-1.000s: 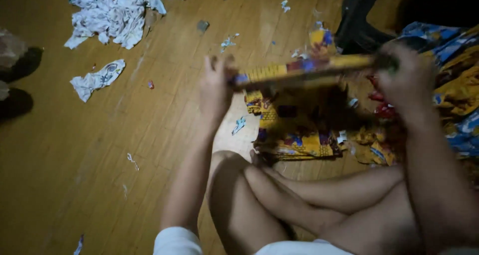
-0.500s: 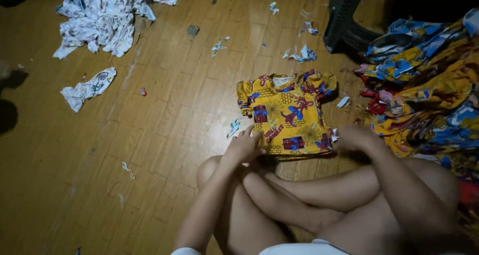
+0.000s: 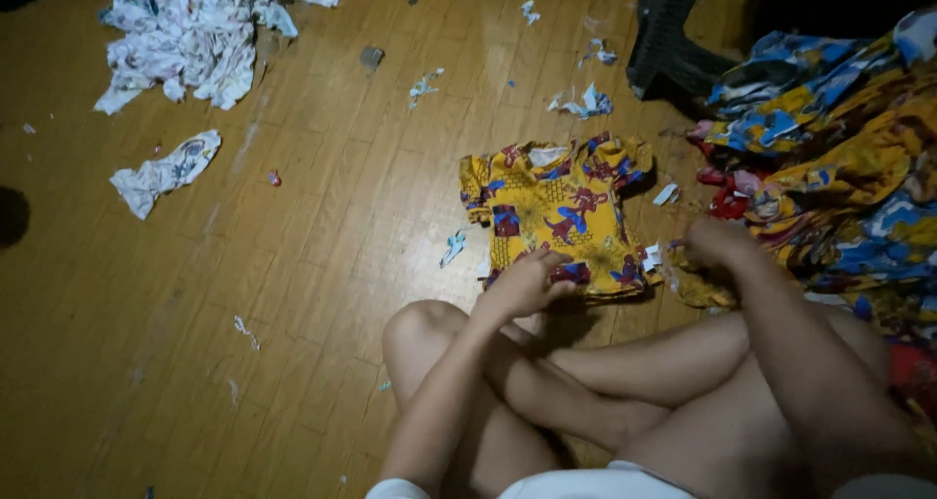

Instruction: Trimming loose threads from children's clothing and folding them on the floor of a sewing factory.

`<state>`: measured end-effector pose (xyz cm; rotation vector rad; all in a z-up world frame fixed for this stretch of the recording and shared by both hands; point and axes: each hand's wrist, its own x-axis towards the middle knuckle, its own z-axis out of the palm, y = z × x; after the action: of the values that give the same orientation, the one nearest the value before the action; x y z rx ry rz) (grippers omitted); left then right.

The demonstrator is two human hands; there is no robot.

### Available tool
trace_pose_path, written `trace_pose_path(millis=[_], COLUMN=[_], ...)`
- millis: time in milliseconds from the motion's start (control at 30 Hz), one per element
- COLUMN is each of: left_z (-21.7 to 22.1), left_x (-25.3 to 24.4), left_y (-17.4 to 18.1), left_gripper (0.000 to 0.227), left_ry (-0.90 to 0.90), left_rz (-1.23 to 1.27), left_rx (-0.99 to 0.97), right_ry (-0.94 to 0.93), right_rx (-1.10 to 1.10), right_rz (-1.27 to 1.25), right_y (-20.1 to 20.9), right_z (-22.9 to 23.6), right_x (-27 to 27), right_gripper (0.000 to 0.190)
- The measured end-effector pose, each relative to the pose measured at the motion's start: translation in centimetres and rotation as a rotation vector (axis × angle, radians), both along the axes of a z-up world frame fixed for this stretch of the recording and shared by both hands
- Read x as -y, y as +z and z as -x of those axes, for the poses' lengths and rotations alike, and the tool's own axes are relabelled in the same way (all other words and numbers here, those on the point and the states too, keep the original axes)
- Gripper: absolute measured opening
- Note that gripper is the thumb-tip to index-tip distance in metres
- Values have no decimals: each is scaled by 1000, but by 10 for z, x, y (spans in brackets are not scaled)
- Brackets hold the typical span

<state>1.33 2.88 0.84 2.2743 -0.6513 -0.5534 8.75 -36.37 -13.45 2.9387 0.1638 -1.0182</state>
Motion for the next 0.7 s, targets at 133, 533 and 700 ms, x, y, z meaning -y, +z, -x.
trace_pose_path(millis=[133,533,700], left_z=[1,12,32], left_x=[4,36,64], left_y=[-28,44,104], left_gripper=[49,16,53], left_ry=[52,159,289], left_rz=[126,372,728], left_rx=[-81,314,380], right_ry=[22,-593,-378], right_rx=[-100,274,372], right_rz=[-24,-871,-1060], right_y=[-22,282,317], right_z=[5,81,100], right_x=[-4,-41,-69], right_gripper=[44,28,64])
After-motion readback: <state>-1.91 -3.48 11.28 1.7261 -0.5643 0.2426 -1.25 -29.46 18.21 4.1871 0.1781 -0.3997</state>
